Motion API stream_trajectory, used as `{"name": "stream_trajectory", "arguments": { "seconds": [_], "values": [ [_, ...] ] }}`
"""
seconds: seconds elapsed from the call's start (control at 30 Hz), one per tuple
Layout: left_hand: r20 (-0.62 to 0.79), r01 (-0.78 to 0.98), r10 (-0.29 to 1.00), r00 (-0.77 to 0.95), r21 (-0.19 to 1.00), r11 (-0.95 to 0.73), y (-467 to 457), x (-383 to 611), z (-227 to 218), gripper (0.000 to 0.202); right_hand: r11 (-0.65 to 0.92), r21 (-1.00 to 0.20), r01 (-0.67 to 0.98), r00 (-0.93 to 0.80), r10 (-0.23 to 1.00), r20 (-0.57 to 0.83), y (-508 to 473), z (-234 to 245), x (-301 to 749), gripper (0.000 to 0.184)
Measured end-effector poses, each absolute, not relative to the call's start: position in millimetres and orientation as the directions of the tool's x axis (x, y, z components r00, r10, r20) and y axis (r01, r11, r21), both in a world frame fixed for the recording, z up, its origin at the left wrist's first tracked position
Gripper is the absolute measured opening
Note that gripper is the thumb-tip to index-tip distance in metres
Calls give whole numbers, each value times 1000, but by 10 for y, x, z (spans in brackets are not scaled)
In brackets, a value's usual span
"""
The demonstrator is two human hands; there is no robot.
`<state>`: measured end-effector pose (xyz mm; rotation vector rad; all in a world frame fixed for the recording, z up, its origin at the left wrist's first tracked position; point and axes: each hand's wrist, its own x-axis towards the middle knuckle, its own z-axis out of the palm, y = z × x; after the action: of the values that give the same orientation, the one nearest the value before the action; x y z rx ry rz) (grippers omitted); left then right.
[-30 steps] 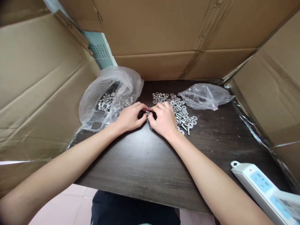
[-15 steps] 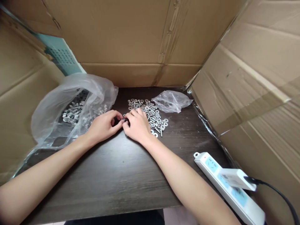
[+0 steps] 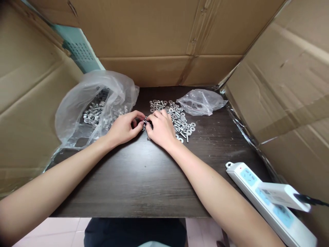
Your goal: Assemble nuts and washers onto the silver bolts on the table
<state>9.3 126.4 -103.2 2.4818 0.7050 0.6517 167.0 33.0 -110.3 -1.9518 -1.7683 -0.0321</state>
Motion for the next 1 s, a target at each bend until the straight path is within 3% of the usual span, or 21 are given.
{"name": "stream_trajectory", "arguments": {
  "seconds": [0.23,0.47,0.7,0.83,1.0],
  "values": [
    [319,318,532,785,529,-787,1289,91,-1048,23,-33,-349,937,159,927,340,322,-1084,1675,22],
    [339,255,550,763,624,-739,1301,95,-1058,17,-30,-369,929,164,927,337,322,-1074,1707,18],
    [338,219,565,752,681,-699,1279,98,-1045,13,-18,-291,956,136,910,392,219,-973,1689,19],
    [351,185,558,752,701,-689,1260,102,-1040,17,-22,-324,946,154,909,387,182,-1027,1688,18],
    [411,183,502,761,606,-774,1274,106,-1069,20,-29,-336,941,169,903,395,212,-1135,1771,19]
  ]
}}
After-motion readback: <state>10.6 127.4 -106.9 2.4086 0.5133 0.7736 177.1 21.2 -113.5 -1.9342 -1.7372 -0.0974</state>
